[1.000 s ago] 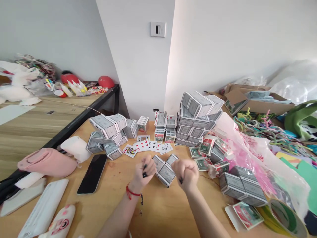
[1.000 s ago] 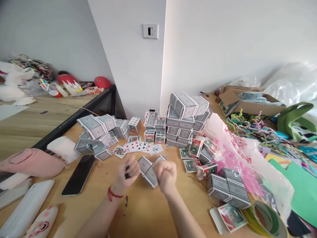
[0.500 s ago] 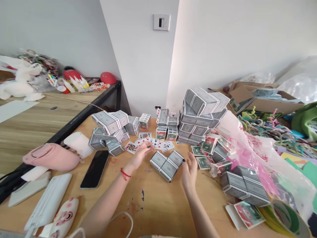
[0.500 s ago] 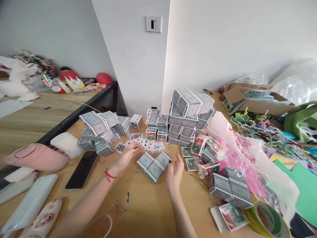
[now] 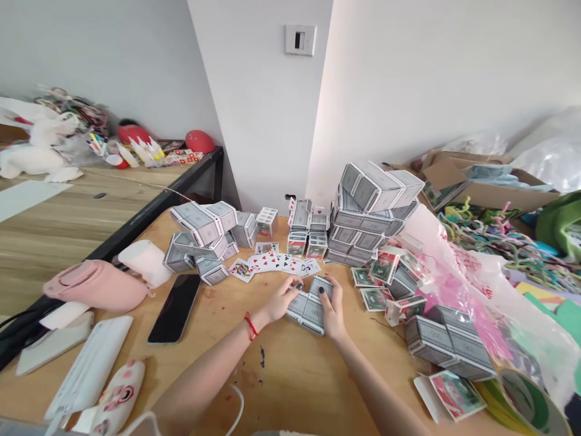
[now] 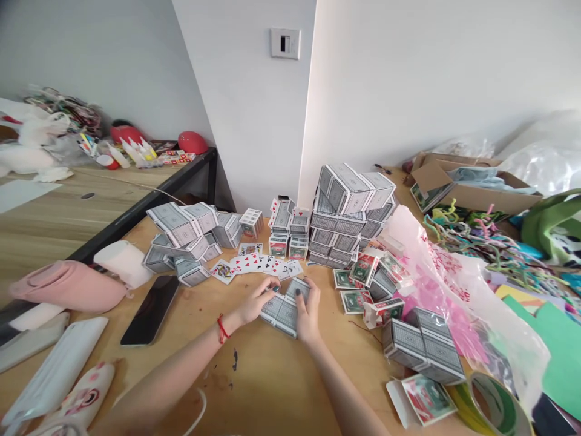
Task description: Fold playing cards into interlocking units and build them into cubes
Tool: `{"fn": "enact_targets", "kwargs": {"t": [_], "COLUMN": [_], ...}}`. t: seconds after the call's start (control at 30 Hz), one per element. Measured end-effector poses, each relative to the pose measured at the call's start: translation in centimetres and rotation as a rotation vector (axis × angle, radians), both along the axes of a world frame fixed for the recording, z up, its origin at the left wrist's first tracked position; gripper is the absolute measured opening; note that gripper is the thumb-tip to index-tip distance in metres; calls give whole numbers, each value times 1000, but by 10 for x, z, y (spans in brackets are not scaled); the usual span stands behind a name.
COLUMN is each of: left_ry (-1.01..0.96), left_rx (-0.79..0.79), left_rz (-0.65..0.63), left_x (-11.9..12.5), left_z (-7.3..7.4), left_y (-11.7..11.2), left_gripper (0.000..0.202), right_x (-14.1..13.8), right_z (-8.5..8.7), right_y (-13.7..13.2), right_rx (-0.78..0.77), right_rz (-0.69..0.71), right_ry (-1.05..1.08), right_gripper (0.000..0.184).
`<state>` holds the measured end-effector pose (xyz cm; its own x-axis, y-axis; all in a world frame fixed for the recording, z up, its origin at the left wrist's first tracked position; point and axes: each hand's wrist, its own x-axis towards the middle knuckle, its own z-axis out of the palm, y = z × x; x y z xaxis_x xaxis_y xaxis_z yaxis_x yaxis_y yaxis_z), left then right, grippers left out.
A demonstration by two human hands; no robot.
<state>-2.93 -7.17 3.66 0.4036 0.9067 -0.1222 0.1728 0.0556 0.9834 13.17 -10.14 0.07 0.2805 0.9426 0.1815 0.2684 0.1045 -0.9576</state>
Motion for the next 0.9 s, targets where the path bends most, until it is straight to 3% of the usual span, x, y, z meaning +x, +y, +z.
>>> {"fn": "enact_targets", "kwargs": {"t": [0.1,0.23,0.3,0.43,0.57,0.63,0.73,0.9], "left_ry": [-15,-74,-99,-182,-285,-288,-242,-65], "left_rx": [64,232,279,206,62,51,32,178], "left_rz": [87,418,484,387,300,371,377,381], "left_x": [1,-16,-29,-40,-22,-12,-6,-6], "left_z": [1,4,4,-5,-12,-13,-13,-13], "left_y": [10,20,15,-20,-50,-55,-53,-48], "left_gripper": [23,28,30,40,48,47,41,33], "right_x": [-2,7,15,20,2,-8,-13,-6], "right_z": [2,4,5,13,21,22,18,15], "right_y": [-5,-26,-36,-44,-39,-38,-37,-32], "right_rx": [-22,-102,-137,-117,-178,-226,-211,-158], "right_rz": [-64,-189,-185,-24,217,247,249,317], "right_ry": [-26,1,46,163,236,259,265,181], "right_gripper": [47,49,49,44,34,33,31,31]}}
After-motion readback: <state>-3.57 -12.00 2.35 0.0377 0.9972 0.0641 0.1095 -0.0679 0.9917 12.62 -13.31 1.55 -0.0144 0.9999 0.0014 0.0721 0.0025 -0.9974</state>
